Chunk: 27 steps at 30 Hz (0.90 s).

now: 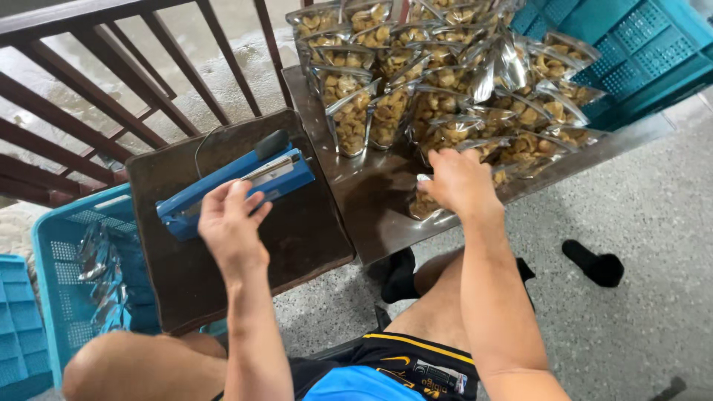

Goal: The person seals plastic bags containing snacks using a heat sealer, then places the sealed bags into a blue plastic crate.

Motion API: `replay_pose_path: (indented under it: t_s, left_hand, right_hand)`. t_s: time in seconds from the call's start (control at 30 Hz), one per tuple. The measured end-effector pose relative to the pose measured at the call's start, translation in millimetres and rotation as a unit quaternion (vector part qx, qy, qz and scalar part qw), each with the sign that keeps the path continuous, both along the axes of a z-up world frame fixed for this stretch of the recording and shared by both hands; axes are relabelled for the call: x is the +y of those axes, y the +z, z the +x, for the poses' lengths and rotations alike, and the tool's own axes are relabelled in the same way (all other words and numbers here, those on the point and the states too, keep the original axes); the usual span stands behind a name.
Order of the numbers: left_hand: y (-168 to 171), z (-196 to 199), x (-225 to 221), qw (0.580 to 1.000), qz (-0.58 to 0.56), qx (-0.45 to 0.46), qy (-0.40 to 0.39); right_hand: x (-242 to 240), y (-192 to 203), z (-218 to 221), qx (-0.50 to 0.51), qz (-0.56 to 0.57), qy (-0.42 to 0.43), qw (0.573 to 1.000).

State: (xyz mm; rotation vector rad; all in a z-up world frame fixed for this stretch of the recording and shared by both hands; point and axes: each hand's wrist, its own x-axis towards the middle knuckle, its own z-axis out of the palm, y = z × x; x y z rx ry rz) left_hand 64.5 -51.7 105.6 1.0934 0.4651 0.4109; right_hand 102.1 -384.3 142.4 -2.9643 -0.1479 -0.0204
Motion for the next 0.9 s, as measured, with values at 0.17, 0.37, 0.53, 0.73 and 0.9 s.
replay_pose_path:
  t_s: [0.17, 0.37, 0.53, 0.73, 0.9]
  left_hand:
    - [1.9, 5.6, -20.8, 0.998, 0.009, 0.004, -0.058]
    - [-0.5, 3.4, -22.9, 0.997, 0.018, 0.012, -0.073]
    - [-1.5, 12.1, -30.2, 0.995, 0.006, 0.018, -0.094]
    - [3.3, 38.4, -56.3, 0.992, 0.022, 0.028, -0.118]
    - [-4.0, 63.6, -98.4, 0.983, 0.023, 0.041, -0.179]
  right_hand:
    - [-10.9, -30.4, 10.2, 0.088, -0.084, -0.092, 0.988]
    - [3.4, -41.8, 8.2, 0.078, -0.095, -0.118, 0.985]
    - [16.2, -39.2, 14.3, 0.056, -0.059, -0.105, 0.991]
    - [26.3, -31.2, 28.6, 0.051, -0.045, -0.089, 0.994]
    - [21.9, -30.9, 26.0, 0.019, -0.018, -0.080, 0.996]
